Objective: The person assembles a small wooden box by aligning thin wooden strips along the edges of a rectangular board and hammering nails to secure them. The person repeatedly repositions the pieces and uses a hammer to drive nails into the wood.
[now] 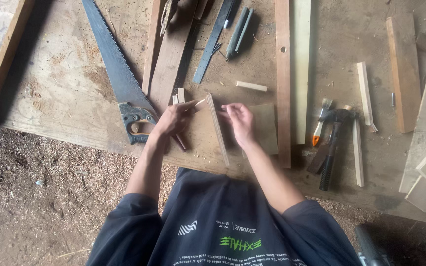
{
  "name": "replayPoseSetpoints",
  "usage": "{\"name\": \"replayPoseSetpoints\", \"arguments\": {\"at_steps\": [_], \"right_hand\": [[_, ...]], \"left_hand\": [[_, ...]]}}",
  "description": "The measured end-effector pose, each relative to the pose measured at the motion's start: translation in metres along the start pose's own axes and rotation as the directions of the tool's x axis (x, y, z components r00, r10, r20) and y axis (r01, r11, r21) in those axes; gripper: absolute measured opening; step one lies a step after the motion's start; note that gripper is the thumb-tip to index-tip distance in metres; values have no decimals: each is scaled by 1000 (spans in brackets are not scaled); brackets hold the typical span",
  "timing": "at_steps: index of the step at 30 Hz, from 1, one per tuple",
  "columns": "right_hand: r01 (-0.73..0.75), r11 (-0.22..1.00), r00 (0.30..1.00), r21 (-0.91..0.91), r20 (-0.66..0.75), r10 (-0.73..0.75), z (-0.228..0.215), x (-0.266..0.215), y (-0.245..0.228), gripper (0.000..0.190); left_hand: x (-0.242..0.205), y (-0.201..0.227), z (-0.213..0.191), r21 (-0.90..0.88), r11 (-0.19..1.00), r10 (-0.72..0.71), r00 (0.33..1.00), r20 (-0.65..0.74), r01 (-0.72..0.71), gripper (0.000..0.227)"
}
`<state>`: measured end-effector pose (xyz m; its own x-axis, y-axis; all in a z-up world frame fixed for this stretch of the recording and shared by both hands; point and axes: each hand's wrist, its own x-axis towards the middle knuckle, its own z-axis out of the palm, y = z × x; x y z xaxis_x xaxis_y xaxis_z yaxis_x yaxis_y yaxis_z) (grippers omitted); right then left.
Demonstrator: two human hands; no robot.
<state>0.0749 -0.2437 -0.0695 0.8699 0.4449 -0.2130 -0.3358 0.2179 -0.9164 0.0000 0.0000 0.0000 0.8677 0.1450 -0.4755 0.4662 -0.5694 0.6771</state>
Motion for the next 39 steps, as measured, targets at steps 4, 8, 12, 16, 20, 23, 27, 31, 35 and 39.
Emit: {"name": "replayPoseSetpoints", "arguments": {"at_steps": [4,8,12,16,20,23,27,31,35,39], "right_hand": [[-149,988,985,26,-82,151,7,8,-9,14],[-142,990,989,-27,-45,140,10,19,-9,13],[-162,987,986,-13,33,162,8,27,-7,13],[-281,959,959,32,38,280,4,28,-10,11],[-285,958,958,11,31,285,3,32,-11,10],[-291,957,956,-8,32,291,0,34,-12,10],[-273,962,961,-23,41,274,-2,35,-10,9],[-285,957,958,-59,12,286,-3,35,-8,10],[-247,966,969,-79,-4,247,-10,36,-5,11],[-276,961,961,27,-19,277,-19,36,6,12]], "left_hand": [[0,3,-14,22,1000,12,997,75,-13,44],[3,-1,-26,31,996,79,989,124,-84,51],[7,-4,-33,18,996,85,983,163,-89,48],[12,-3,-35,26,998,51,975,214,-58,41],[13,-2,-33,14,1000,1,974,226,-4,39],[15,-2,-30,24,1000,-19,974,226,14,38],[16,-6,-26,35,995,87,981,174,-94,37],[17,-6,-24,11,996,82,979,186,-85,39],[19,-4,-22,-22,984,176,972,153,-175,40],[14,-13,-9,-90,986,148,983,113,-138,31]]}}
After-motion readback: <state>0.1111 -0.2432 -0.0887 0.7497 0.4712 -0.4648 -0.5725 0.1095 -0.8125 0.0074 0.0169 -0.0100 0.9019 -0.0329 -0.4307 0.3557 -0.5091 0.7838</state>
